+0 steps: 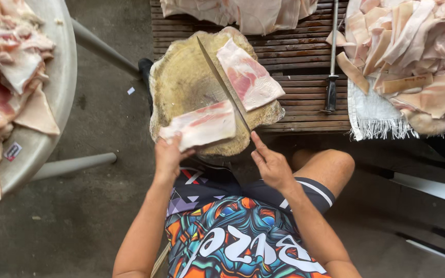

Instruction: The person chops large pieces of pork skin into small strips and cubes using a large cleaver on a wooden cutting board, moving the chopped pieces into a pile.

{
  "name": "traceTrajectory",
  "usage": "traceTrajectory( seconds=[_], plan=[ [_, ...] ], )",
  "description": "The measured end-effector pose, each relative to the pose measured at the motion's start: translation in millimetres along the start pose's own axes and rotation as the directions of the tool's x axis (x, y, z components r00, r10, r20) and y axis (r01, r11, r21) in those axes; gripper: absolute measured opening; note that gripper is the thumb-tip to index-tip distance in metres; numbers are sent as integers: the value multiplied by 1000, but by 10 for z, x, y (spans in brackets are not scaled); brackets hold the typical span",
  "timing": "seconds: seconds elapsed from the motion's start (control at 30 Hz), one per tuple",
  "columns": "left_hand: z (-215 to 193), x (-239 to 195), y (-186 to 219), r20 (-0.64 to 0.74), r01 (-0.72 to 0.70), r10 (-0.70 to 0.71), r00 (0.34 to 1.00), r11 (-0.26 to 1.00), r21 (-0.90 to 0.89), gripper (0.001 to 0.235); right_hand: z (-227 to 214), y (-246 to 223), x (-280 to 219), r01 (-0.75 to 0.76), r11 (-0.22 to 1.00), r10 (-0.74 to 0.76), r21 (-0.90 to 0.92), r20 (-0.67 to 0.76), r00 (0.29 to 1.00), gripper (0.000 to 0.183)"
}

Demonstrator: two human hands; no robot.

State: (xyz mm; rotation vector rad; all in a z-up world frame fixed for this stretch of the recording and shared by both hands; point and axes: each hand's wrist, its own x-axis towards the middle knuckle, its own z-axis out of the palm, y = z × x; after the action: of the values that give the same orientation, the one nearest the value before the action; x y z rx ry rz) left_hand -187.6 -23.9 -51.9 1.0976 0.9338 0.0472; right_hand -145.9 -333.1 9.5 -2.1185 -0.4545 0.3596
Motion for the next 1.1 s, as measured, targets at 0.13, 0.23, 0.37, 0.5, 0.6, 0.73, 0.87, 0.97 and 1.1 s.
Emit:
traceTrajectory(
  seconds=[0.13,0.23,0.37,0.5,0.6,0.73,0.87,0.97,1.1],
  plan=[
    [40,-154,-127,64,-69,66,996,997,44,30,248,-119,-103,112,992,-116,-60,-72,991,55],
    [21,-112,-38,130,-138,129,983,989,62,31,346,-166,-99,-152,985,156,-82,42,987,57],
    [-46,-85,142,225,-152,114,968,975,161,32,128,-341,-97,5,996,-7,85,18,1000,58],
    [-60,-166,153,214,-49,-6,977,967,250,27,-214,-539,-374,223,956,-211,189,-79,974,63],
    [-74,-245,142,213,-4,-50,976,969,248,26,-233,-522,-511,492,815,-442,305,-221,869,69],
    [-60,-203,166,210,25,-67,975,980,197,27,157,-235,-312,367,930,-350,19,-256,901,64],
    [-101,-78,97,226,-36,-13,974,976,213,28,412,-54,-241,143,967,-172,-209,-127,977,58],
    [-122,-39,-46,247,-137,81,966,966,219,34,316,-3,-181,-20,962,10,-274,-39,999,53],
    [134,95,-49,272,-193,149,951,971,144,32,55,22,92,111,993,-116,-41,-119,986,56]
  ],
)
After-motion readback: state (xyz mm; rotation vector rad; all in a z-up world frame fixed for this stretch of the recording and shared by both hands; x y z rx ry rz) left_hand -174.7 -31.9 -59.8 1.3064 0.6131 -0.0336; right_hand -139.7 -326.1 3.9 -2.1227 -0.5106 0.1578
